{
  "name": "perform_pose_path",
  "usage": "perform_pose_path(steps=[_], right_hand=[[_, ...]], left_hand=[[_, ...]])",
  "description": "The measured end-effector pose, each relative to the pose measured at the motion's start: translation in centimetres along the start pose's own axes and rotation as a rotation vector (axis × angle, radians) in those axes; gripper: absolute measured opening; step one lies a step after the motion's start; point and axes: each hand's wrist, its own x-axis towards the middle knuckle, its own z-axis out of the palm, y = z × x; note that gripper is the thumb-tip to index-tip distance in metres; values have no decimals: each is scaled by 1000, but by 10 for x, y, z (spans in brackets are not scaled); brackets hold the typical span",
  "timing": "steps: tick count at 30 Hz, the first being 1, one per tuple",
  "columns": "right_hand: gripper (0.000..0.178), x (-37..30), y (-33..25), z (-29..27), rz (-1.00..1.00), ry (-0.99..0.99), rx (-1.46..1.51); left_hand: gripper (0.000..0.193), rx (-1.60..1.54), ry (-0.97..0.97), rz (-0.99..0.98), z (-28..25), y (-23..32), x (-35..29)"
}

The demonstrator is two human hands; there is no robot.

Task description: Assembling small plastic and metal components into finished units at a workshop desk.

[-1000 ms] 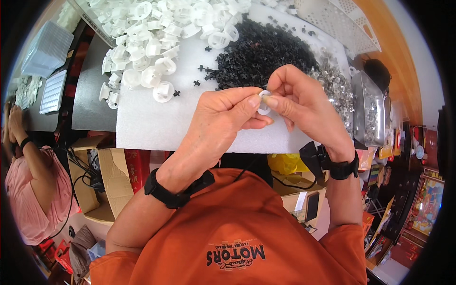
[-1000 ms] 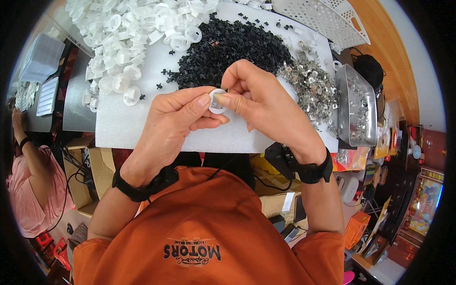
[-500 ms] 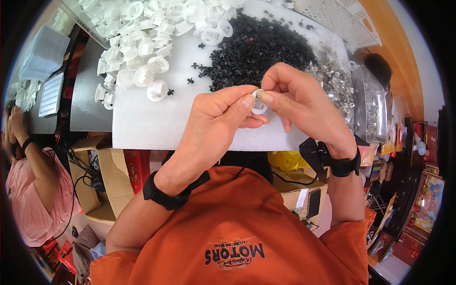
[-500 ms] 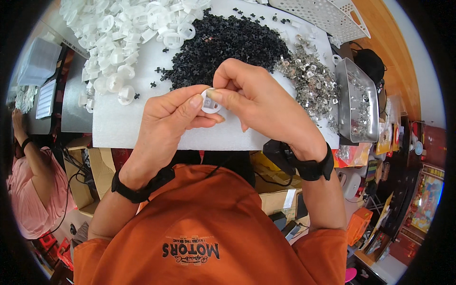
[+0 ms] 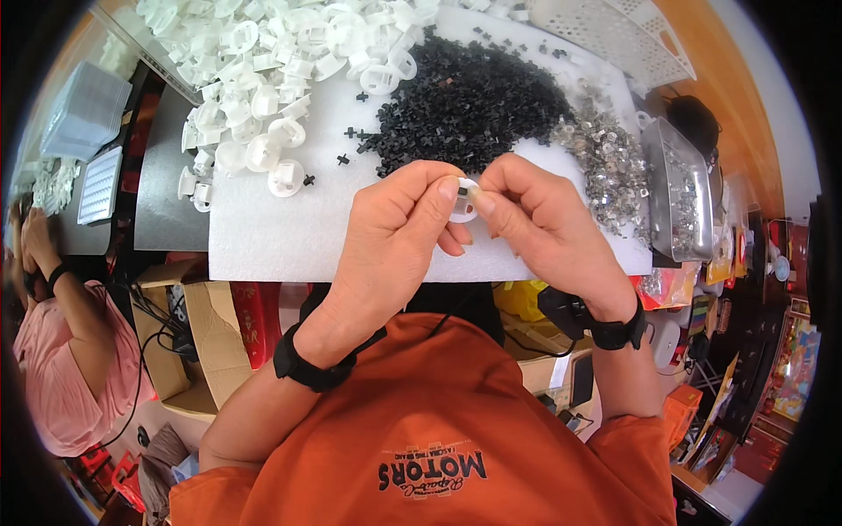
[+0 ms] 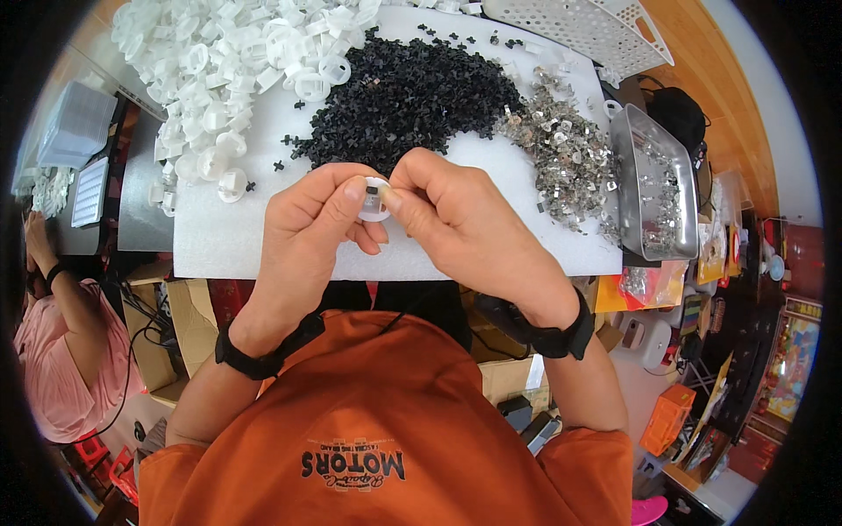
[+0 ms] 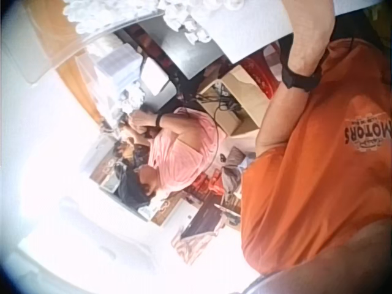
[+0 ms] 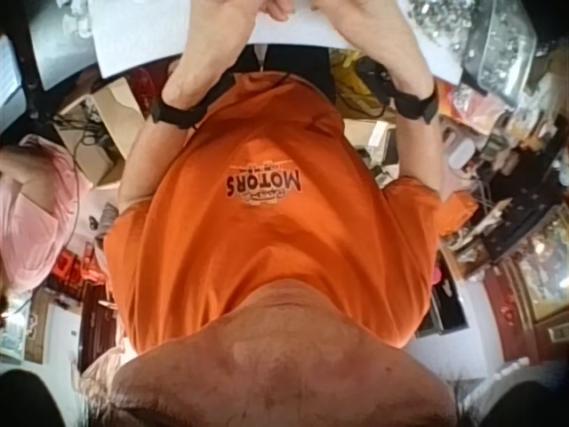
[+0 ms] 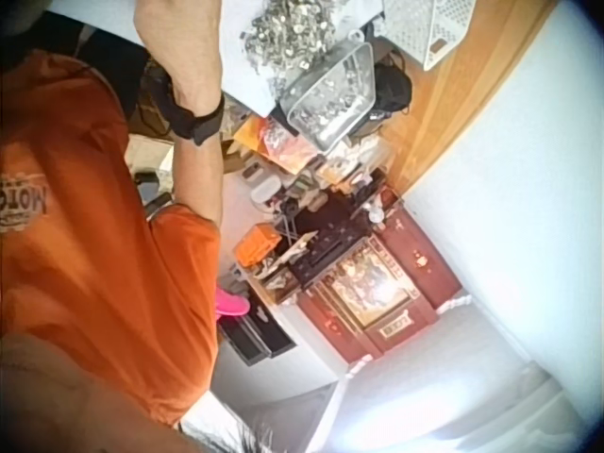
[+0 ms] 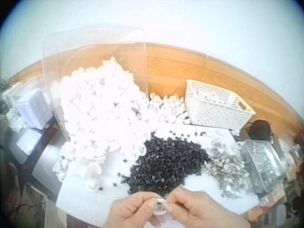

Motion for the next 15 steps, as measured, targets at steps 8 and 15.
perform_pose_path(steps=[8,15], right_hand=[[18,-6,-5,-4,100,8,101],[17,-7,4,-2,16,21,60]], left_hand=[[27,60,-26,-30,3,4,-3],[26,19,-51,-83,3,7,-1]])
